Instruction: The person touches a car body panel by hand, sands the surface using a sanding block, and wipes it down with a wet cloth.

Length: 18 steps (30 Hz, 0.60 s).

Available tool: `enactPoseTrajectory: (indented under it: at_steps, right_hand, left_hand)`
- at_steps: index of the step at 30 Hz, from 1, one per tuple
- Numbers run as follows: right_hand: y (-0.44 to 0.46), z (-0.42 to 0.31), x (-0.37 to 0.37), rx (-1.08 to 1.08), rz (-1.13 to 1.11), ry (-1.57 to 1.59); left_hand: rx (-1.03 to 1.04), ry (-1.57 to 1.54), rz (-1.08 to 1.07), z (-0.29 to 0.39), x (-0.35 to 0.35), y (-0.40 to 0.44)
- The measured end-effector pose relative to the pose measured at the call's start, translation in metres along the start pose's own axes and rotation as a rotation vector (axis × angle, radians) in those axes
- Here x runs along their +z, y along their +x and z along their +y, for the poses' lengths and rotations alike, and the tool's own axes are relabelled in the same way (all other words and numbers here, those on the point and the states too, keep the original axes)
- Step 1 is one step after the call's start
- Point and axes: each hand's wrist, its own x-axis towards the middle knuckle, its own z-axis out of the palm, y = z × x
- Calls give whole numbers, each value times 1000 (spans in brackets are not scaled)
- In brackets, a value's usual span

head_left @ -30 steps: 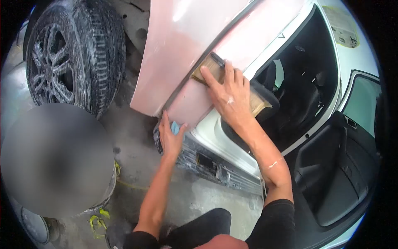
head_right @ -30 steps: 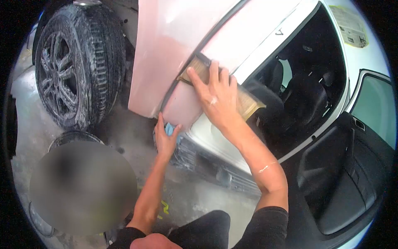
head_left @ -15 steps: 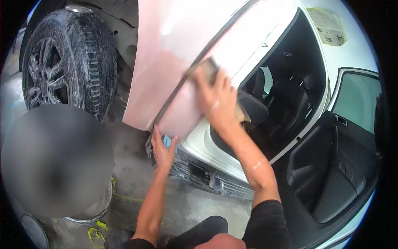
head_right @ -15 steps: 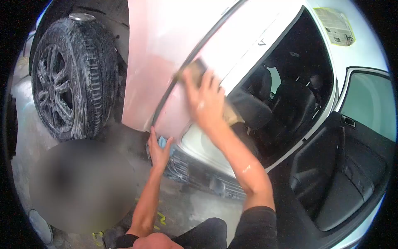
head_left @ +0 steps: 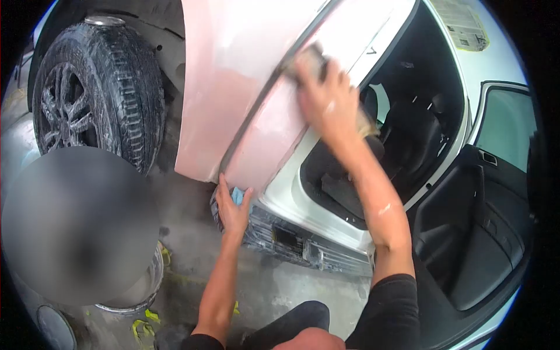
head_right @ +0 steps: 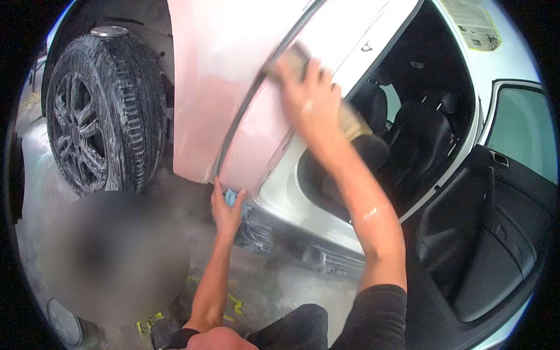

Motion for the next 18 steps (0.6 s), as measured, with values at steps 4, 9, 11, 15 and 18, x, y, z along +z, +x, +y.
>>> enactPoseTrajectory:
  at_steps: [4,9,11,15,18]
  right_hand:
    - [-11,-17,7,57,-47,13]
    - [-17,-9,5,-88,-23,80]
    - [22,5,-10,49,86,41]
    - [-37,-29,23,-149,60,-22]
    - [-38,-18,14,-274,-19,93]
  left_hand:
    - [-24,9,35,5,2,-3]
    - [44,-9,54,-1,4,-1]
    - [41,-8,62,-3,4,-5]
    - [30,22,43,-3,4,1]
    - [8,13,28,-3,1,-1]
